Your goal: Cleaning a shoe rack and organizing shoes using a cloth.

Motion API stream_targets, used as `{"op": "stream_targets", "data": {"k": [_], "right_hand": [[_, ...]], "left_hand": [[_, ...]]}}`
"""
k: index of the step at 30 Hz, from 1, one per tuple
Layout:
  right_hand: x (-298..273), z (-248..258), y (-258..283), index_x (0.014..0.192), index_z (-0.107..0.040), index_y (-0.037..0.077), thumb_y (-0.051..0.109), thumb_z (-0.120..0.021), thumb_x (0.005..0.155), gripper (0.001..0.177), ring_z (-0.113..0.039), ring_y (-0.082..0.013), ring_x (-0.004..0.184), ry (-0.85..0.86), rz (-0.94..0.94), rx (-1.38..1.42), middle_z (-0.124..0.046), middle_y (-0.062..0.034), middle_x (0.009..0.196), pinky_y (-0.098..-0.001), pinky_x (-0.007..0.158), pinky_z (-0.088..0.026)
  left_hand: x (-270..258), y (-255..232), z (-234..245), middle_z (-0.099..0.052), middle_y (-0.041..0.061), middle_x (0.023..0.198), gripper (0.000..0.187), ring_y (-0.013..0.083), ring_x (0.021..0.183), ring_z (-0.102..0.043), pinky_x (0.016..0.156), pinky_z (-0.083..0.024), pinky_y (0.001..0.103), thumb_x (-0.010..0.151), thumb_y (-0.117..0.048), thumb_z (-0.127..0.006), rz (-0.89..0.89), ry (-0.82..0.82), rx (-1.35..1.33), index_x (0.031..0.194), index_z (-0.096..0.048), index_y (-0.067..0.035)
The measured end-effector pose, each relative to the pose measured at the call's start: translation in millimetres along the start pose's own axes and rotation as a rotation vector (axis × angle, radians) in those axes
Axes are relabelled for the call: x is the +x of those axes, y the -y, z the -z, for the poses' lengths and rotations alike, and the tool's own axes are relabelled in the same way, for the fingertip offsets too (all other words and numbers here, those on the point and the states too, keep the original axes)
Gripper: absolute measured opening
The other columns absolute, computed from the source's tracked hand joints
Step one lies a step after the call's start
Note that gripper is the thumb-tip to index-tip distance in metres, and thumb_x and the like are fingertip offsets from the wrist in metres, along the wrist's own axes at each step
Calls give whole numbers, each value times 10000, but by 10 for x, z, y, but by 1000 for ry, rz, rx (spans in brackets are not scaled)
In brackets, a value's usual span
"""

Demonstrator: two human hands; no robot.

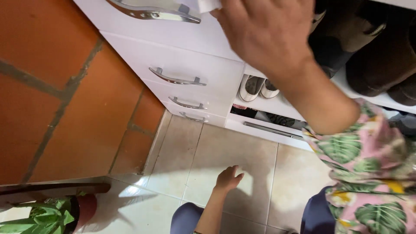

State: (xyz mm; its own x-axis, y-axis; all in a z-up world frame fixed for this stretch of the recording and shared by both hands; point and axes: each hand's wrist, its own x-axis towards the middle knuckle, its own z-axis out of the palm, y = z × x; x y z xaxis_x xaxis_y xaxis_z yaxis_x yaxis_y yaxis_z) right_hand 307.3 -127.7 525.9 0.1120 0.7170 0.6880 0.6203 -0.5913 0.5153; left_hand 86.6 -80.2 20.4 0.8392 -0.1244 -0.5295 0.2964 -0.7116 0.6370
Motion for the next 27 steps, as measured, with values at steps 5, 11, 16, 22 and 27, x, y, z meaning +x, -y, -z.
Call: {"op": "stream_targets", "data": {"k": [5,11,16,22,27], "right_hand": [[-150,-130,233,1483,-684,67,112,-567,1051,450,-571,-303,1266,95,-133,89,-637,-67,1466,-512,1023,-404],[-921,-754,629,1470,-749,166,198,-564,1086,427,-485,-194,1487,-51,85,-180,-628,17,1541,-463,1281,-205],[-1547,-1309,1051,1350,-763,223,223,-680,1092,271,-464,-147,1434,-179,69,-55,-687,96,1412,-469,1305,-143],[-2478,-2087,1594,1321,-774,214,214,-706,1068,262,-472,-130,1354,-190,30,159,-686,104,1341,-431,1176,-266],[-2906,-2326,2033,1373,-745,201,241,-650,996,391,-519,-96,1225,56,34,207,-690,61,1218,-446,1014,-402]], "left_hand": [[78,-34,-62,-627,152,1351,601,357,1237,-593,1015,-487,449,976,-495,-575,-45,-18,-15,1438,-525,-114],[-74,-101,7,-640,142,1331,561,358,1195,-609,972,-491,471,972,-474,-595,-96,-71,-44,1414,-552,-132],[-212,-105,49,-668,146,1250,555,371,1103,-640,910,-511,495,959,-477,-609,-106,-132,24,1394,-568,-133],[-372,-90,85,-667,162,1270,570,381,1119,-650,913,-518,506,988,-484,-588,-167,-152,29,1399,-561,-90],[-404,-7,43,-627,160,1330,529,388,1165,-611,949,-485,522,1016,-422,-545,-159,-127,33,1430,-523,-94]]}}
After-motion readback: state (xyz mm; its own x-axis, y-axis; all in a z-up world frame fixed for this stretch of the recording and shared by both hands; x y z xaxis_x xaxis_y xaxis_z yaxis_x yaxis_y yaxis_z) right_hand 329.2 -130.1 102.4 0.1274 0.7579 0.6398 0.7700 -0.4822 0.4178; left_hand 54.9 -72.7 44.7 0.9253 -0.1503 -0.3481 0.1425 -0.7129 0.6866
